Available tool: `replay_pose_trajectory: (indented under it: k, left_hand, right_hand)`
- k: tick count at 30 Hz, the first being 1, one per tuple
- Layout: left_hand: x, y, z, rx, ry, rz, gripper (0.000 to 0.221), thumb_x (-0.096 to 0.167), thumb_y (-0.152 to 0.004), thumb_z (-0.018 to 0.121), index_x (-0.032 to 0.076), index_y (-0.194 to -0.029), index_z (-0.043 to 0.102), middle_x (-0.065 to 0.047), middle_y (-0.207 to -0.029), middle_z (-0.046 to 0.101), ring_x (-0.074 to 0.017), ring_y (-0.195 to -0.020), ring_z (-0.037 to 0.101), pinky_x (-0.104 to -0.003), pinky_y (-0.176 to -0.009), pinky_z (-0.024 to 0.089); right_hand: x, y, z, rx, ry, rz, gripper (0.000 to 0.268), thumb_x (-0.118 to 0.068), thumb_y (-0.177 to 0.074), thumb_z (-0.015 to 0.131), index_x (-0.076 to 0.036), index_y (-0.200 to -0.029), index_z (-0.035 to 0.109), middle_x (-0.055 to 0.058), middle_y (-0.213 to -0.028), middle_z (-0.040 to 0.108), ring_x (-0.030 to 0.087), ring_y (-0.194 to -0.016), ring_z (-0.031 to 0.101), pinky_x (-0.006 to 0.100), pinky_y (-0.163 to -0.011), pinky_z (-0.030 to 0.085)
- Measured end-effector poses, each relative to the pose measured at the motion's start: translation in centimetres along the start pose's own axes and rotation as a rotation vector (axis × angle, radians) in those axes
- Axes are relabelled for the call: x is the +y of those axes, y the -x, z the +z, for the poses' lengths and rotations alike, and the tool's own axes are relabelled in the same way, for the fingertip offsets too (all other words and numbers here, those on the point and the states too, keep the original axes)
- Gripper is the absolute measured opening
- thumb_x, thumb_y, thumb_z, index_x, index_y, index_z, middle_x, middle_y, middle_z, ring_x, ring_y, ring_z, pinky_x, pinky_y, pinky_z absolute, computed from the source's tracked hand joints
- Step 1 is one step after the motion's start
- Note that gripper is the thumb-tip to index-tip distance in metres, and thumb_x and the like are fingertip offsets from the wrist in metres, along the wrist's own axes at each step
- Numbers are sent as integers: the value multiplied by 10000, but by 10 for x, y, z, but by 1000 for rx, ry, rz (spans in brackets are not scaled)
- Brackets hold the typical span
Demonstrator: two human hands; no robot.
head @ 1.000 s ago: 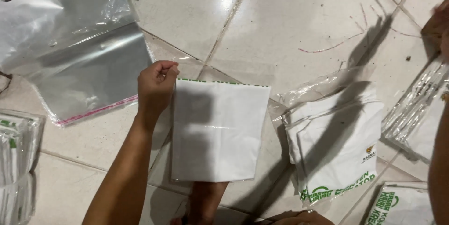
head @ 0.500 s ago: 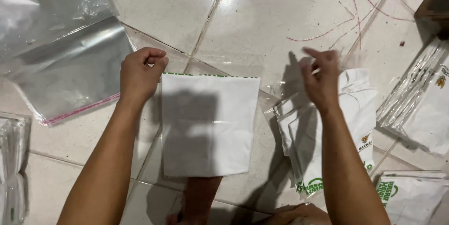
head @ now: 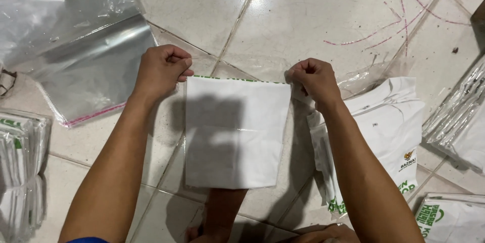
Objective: Folding white t-shirts and sealing them inside clear plastic adhesive bags on a tiled floor.
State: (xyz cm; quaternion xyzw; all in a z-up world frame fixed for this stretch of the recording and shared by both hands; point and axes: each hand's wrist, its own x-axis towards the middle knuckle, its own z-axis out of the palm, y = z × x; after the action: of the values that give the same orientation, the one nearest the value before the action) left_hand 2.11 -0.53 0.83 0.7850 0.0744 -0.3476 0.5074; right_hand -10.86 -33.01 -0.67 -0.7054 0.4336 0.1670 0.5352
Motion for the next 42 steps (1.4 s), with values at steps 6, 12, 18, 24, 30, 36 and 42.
replay_pose_trajectory:
  k: [6, 12, 18, 24, 30, 36, 42]
  left_hand:
    - [1, 2, -6, -47, -62, 0, 131, 55, -961, 660, -27, -1056, 698, -110, -799, 669, -111, -683, 670, -209, -587, 578]
    - [-1, 10, -17, -114, -111, 92, 283, 5, -893, 726, -39, -1170, 689, -164, -932, 678, -176, -801, 667, -302, -613, 556]
    - [-7, 20, -23, -114, -220, 165, 138, 15, -966, 666, -5, -1072, 754, -159, -825, 701, -162, -699, 599, -310, -567, 501]
    - [-31, 34, -30, -185, -498, 448, 190, 45, -998, 616, 33, -1128, 754, -131, -1225, 740, -376, -1089, 691, -458, -877, 546]
    - [-92, 25, -26, 79, -903, 972, 203, 65, -1010, 633, 184, -1124, 752, 25, -1207, 760, -214, -1052, 721, -353, -758, 591]
    - [-108, 35, -16, 235, -1261, 1199, 467, 179, -926, 699, 118, -1382, 619, -102, -1507, 574, -389, -1396, 510, -542, -1211, 382]
    - [-67, 67, -7, 33, -1224, 719, 726, 233, -924, 591, 53, -1596, 383, -169, -1691, 290, -390, -1559, 203, -591, -1258, 127]
  right_hand:
    - [-29, 32, 0, -52, -184, -45, 129, 28, -844, 724, 73, -951, 668, 174, -847, 676, 198, -698, 718, 284, -614, 635]
    - [-19, 28, -7, -106, -17, -236, 277, 19, -859, 770, 50, -1121, 687, 177, -982, 723, 197, -913, 707, 298, -833, 604]
    - [-7, 34, -19, -156, 88, -346, 196, 31, -925, 684, -61, -1071, 776, 163, -1074, 752, 175, -973, 685, 308, -885, 557]
    - [2, 44, -29, -227, 329, -632, 226, 90, -908, 679, -29, -1072, 779, 164, -1148, 759, 303, -1059, 717, 428, -896, 566]
    - [39, 32, -31, -71, 980, -1112, 148, -75, -965, 691, -137, -1069, 777, 9, -1227, 763, 201, -1101, 728, 323, -915, 588]
    - [25, 58, -14, -109, 1481, -1042, 540, -38, -936, 586, -52, -1473, 536, 137, -1608, 453, 358, -1466, 427, 522, -1206, 367]
    - [2, 20, 24, -31, 1254, -790, 426, -226, -905, 705, -203, -1328, 660, 31, -1349, 598, 331, -1313, 499, 511, -1005, 485]
